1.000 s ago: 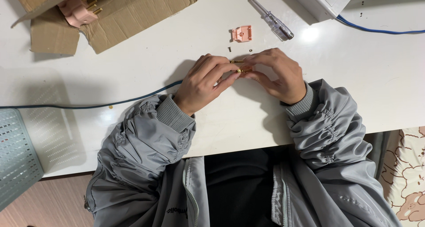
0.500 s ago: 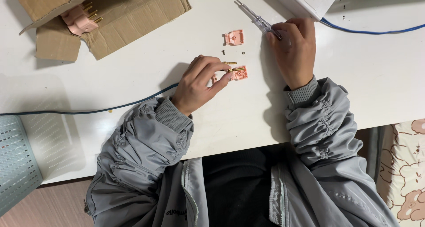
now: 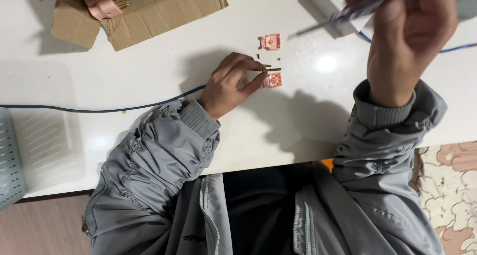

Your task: The person uses a screwdriver to tighten screws on a pink electrical plug component. They then insert a stripped wire into the terminal and secure it by tightening the screw again. The person repeats this process for a second wire on the same plug component.

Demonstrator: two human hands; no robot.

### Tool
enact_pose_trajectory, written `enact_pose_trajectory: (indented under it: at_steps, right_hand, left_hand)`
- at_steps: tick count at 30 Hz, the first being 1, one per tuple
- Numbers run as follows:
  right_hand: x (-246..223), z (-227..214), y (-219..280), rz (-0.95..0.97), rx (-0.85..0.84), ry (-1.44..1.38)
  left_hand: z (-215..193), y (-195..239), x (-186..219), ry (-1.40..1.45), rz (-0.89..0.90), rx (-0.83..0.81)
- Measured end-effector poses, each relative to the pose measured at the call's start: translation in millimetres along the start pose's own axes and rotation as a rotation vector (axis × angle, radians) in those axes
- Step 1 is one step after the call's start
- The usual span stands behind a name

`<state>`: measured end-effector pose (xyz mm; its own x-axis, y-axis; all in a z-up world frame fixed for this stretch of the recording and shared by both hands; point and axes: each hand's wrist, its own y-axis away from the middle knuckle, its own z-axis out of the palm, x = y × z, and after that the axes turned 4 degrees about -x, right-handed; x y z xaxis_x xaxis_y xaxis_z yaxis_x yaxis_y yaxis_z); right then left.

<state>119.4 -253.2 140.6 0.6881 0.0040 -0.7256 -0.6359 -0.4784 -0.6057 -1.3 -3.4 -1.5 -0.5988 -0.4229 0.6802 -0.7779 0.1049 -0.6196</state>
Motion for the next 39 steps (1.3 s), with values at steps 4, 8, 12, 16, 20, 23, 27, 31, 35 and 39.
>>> enact_pose_trajectory:
  at_steps: [4, 8, 12, 16, 20, 23, 27, 31, 35, 39]
  right_hand:
    - [-27, 10, -3, 0.075, -0.168, -0.031]
    - [-39, 22, 0, 0.153, -0.314, 0.015]
    - [-42, 26, -2, 0.204, -0.399, 0.060]
    - [-40, 20, -5, 0.118, -0.398, 0.051]
    - [-27, 18, 12, 0.384, -0.439, 0.202]
    - [-2, 20, 33, 0.422, -0.521, 0.310]
    - [21, 32, 52, 0.346, -0.446, 0.204]
    - [21, 48, 47, 0.260, -0.457, 0.227]
    - [29, 51, 58, 0.224, -0.421, 0.217]
    - [34, 52, 65, 0.198, -0.404, 0.238]
  left_hand:
    - [-2, 2, -1, 0.018, -0.031, -0.006]
    - [0, 3, 0, 0.049, -0.035, -0.010]
    - [1, 2, -1, 0.036, -0.020, -0.002]
    - [1, 1, 0, 0.010, -0.033, 0.021]
    - [0, 0, 0, -0.027, 0.009, 0.064]
    - [-2, -1, 2, -0.066, 0.003, 0.060]
    - [7, 2, -15, -0.001, 0.075, 0.114]
    - [7, 3, -16, 0.000, 0.073, 0.101]
    - [9, 5, -16, 0.007, 0.082, 0.116]
    - [9, 3, -15, 0.034, 0.089, 0.123]
